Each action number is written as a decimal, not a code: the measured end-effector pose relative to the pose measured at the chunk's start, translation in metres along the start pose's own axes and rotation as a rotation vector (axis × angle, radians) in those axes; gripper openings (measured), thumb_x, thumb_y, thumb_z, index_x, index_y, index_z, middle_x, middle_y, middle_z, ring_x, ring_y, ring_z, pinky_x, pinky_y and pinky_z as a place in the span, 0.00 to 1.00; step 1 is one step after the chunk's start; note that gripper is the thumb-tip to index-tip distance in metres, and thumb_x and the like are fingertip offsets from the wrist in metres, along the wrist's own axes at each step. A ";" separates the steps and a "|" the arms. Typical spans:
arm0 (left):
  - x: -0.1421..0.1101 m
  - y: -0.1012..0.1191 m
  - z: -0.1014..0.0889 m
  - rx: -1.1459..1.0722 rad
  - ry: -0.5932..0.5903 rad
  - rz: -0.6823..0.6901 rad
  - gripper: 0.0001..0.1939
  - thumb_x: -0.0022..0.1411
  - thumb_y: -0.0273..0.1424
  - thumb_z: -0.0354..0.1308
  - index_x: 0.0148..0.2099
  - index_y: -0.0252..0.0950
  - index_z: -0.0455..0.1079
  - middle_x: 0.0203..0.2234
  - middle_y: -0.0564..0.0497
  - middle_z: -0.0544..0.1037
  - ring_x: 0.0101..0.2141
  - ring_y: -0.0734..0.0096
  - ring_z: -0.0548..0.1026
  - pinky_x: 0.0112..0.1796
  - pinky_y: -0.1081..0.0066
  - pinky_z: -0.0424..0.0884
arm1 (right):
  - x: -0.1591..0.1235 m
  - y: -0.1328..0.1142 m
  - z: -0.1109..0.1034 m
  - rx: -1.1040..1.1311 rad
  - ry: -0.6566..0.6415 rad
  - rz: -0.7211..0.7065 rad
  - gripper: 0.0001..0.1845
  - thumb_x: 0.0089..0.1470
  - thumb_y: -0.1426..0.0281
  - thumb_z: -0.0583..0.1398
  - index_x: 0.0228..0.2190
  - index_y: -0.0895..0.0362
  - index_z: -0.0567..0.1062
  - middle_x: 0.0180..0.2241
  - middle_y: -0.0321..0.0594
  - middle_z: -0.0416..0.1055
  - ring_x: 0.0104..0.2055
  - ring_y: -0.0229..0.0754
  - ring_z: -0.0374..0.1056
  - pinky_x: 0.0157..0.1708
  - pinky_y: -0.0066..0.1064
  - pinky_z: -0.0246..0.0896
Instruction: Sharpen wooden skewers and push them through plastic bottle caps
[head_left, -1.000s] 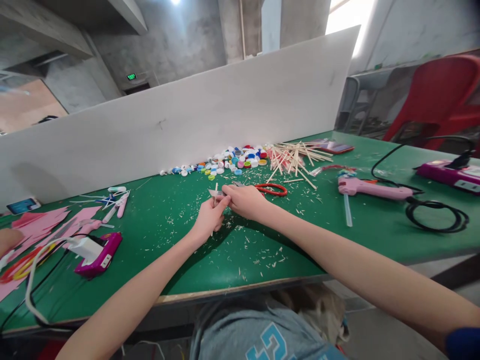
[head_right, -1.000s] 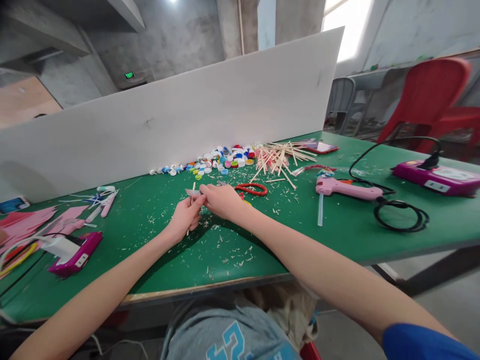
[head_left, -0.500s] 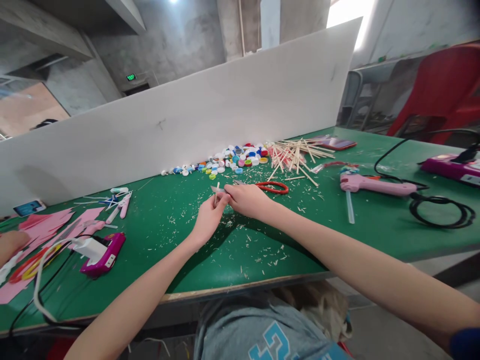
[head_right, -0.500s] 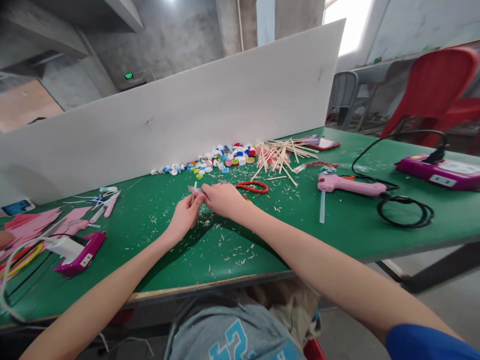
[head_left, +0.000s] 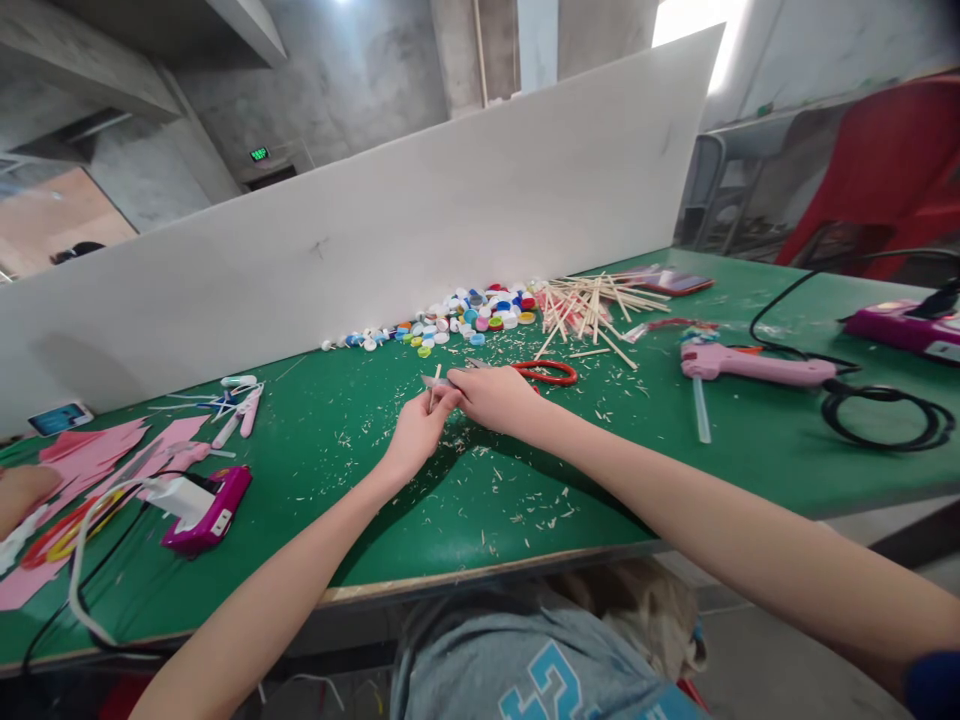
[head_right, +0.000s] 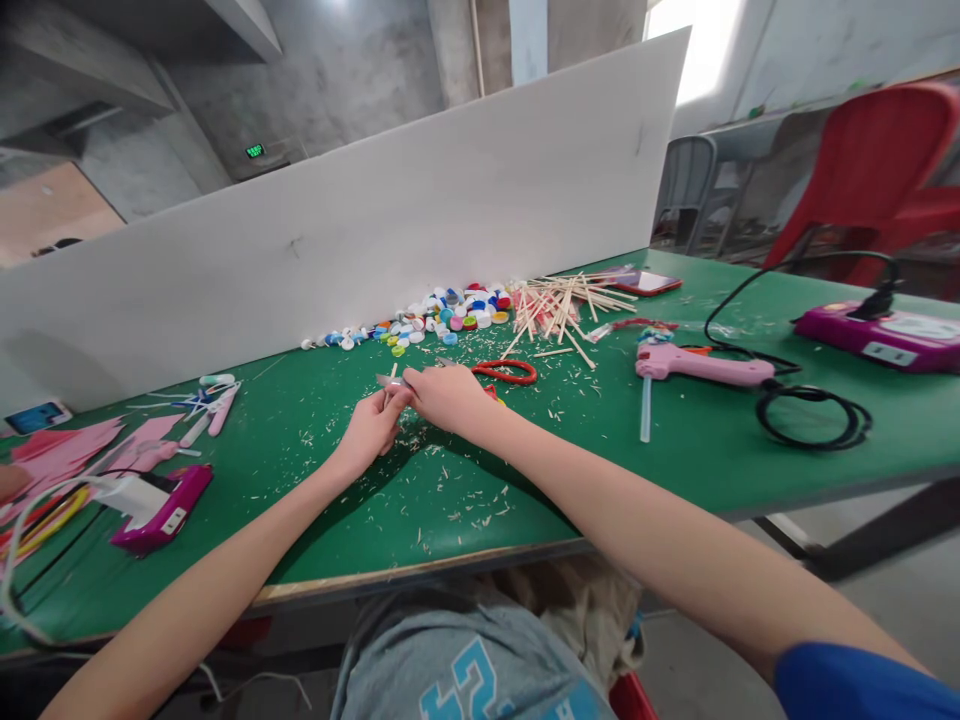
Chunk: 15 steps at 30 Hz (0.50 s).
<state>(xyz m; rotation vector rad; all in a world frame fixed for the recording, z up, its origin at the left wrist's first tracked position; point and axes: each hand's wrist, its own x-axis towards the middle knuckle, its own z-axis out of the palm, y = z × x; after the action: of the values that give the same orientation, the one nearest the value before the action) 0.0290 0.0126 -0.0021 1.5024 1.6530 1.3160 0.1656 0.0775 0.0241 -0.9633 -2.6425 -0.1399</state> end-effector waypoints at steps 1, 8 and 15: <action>0.000 0.001 0.000 -0.011 -0.012 -0.017 0.25 0.54 0.53 0.54 0.33 0.34 0.65 0.11 0.63 0.54 0.13 0.84 0.52 0.16 0.78 0.49 | 0.000 -0.002 0.000 -0.005 0.000 0.012 0.17 0.65 0.60 0.44 0.40 0.55 0.68 0.37 0.42 0.74 0.38 0.44 0.69 0.28 0.30 0.48; -0.003 0.011 0.000 -0.117 -0.056 -0.125 0.23 0.54 0.54 0.54 0.31 0.37 0.60 0.11 0.65 0.51 0.10 0.84 0.50 0.12 0.79 0.45 | -0.003 -0.015 -0.003 -0.038 0.000 0.117 0.19 0.64 0.60 0.43 0.41 0.56 0.68 0.36 0.45 0.75 0.36 0.48 0.71 0.29 0.32 0.53; -0.004 0.008 0.001 -0.098 -0.022 -0.134 0.24 0.55 0.54 0.53 0.27 0.37 0.57 0.10 0.63 0.52 0.10 0.84 0.50 0.13 0.79 0.46 | -0.003 -0.024 0.000 -0.058 -0.004 0.216 0.21 0.64 0.59 0.42 0.41 0.57 0.68 0.32 0.48 0.75 0.35 0.51 0.72 0.29 0.33 0.57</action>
<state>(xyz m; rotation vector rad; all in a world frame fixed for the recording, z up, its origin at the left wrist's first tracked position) 0.0343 0.0088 0.0041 1.3213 1.6215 1.2843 0.1524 0.0577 0.0238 -1.2610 -2.5288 -0.1641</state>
